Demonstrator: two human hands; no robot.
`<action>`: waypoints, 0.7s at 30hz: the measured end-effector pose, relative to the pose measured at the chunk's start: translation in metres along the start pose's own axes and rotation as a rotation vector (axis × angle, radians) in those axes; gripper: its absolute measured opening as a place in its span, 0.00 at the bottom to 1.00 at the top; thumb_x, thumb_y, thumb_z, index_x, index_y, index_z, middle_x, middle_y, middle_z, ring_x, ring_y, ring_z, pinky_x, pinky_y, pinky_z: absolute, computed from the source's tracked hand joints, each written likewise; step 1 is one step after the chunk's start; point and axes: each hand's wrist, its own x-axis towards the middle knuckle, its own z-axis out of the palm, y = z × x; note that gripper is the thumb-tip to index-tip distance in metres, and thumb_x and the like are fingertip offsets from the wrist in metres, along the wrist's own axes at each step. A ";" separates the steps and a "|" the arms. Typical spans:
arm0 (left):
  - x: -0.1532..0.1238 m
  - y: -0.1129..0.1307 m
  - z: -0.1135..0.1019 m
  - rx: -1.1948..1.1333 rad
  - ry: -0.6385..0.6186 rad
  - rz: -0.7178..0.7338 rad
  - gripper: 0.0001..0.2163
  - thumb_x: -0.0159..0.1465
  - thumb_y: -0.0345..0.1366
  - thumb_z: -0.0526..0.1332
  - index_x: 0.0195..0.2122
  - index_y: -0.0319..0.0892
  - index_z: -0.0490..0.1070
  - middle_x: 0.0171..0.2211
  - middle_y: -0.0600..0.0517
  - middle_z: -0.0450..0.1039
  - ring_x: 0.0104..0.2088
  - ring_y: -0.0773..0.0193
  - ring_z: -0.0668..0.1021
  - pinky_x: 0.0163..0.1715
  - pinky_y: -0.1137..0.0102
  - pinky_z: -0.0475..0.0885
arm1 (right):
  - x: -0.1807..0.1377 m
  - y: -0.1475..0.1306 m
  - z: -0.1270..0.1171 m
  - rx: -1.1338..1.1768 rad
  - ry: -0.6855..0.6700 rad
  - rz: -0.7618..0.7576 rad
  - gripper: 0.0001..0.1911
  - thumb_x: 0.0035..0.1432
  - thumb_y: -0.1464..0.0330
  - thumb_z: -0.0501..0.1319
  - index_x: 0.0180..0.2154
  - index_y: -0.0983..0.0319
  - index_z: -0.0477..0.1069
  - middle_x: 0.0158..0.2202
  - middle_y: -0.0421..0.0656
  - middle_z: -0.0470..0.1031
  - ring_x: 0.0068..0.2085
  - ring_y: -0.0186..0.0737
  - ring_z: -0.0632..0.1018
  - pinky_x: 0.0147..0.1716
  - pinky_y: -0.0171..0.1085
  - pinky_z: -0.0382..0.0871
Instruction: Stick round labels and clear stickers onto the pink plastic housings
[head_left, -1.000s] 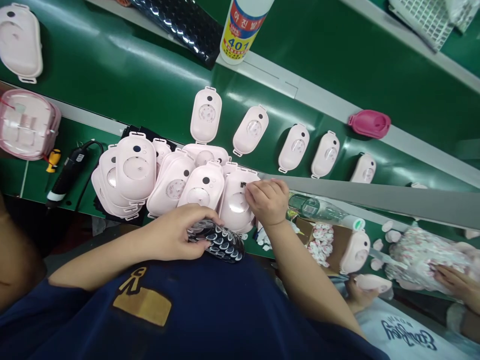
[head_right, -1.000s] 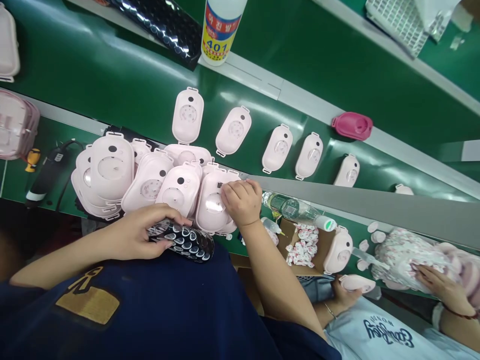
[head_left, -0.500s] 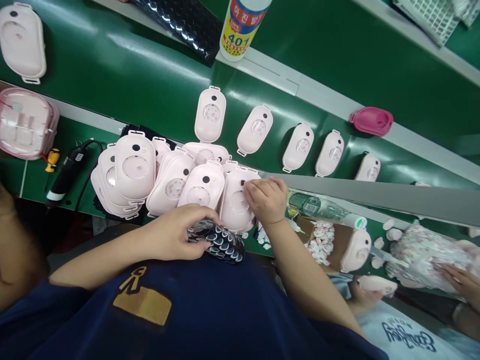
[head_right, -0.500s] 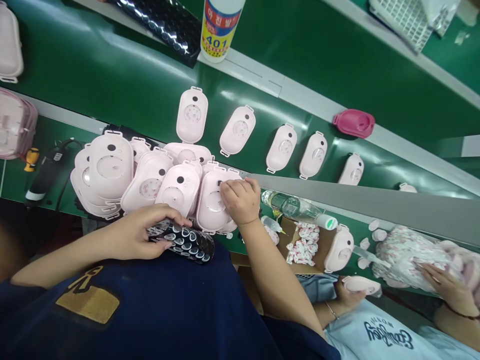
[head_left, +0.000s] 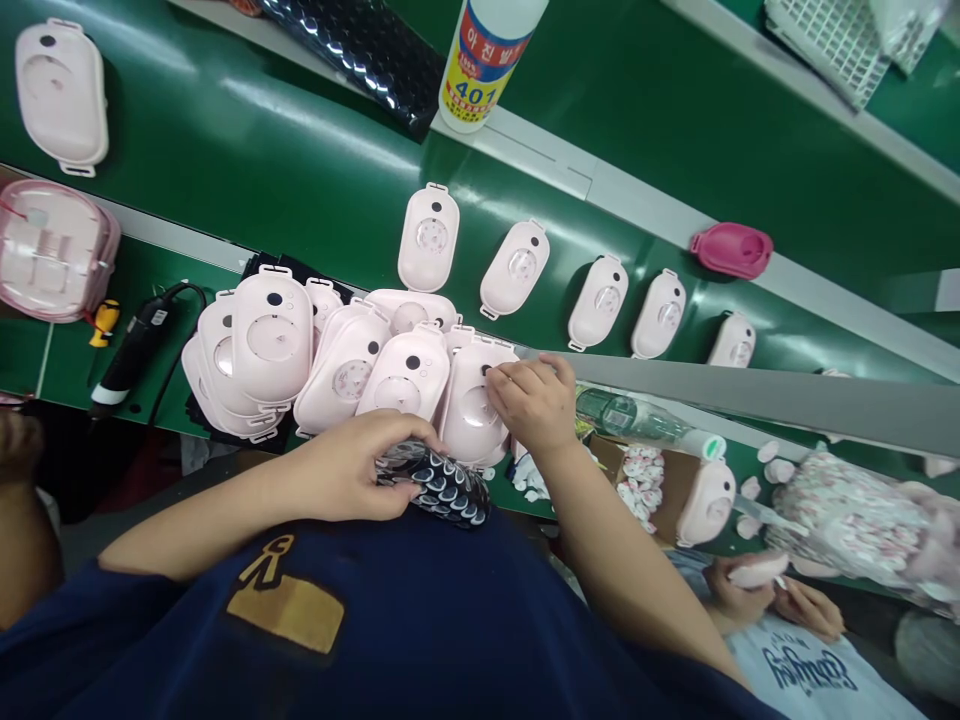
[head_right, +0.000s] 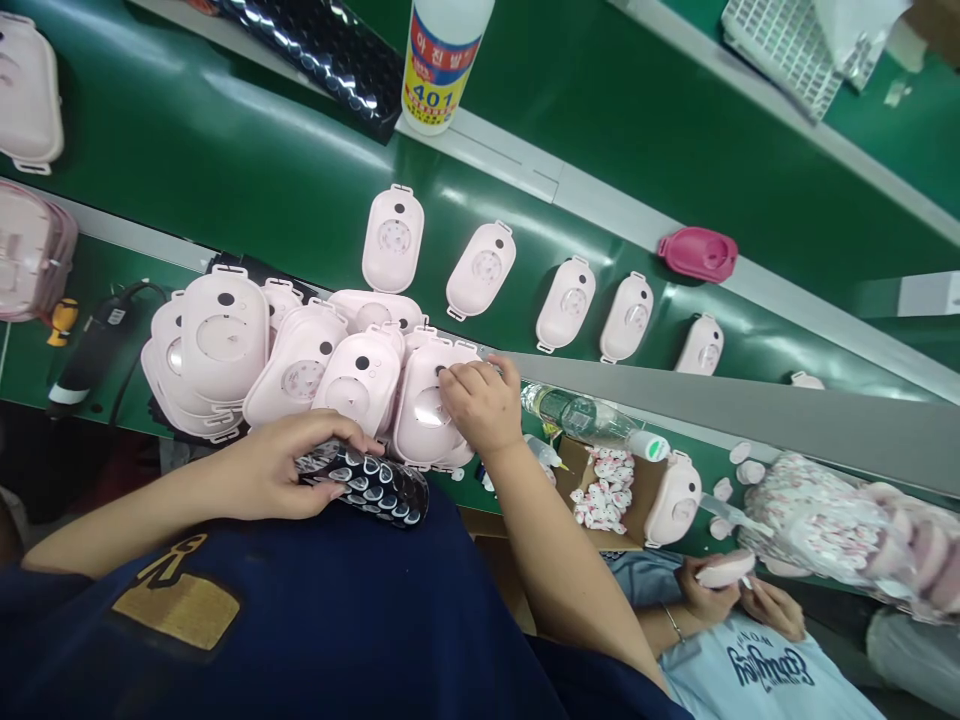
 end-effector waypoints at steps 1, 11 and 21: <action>0.000 0.000 0.000 -0.005 -0.001 -0.005 0.18 0.60 0.30 0.63 0.51 0.48 0.70 0.52 0.53 0.77 0.52 0.58 0.78 0.55 0.61 0.73 | 0.000 0.000 0.000 0.003 -0.008 0.002 0.07 0.65 0.71 0.61 0.35 0.57 0.76 0.33 0.36 0.81 0.37 0.35 0.74 0.55 0.41 0.53; -0.001 -0.001 -0.001 -0.016 -0.009 -0.013 0.18 0.60 0.31 0.63 0.51 0.48 0.70 0.52 0.53 0.77 0.52 0.57 0.78 0.55 0.60 0.73 | 0.000 -0.003 0.001 -0.031 0.062 -0.005 0.06 0.64 0.72 0.62 0.35 0.57 0.76 0.32 0.36 0.81 0.35 0.35 0.74 0.54 0.42 0.55; -0.001 -0.001 -0.001 -0.020 -0.004 -0.009 0.18 0.59 0.30 0.63 0.51 0.47 0.70 0.51 0.52 0.77 0.52 0.58 0.79 0.54 0.62 0.73 | 0.003 -0.006 0.001 -0.017 -0.024 0.032 0.07 0.66 0.72 0.60 0.37 0.58 0.77 0.35 0.38 0.82 0.35 0.36 0.74 0.52 0.41 0.55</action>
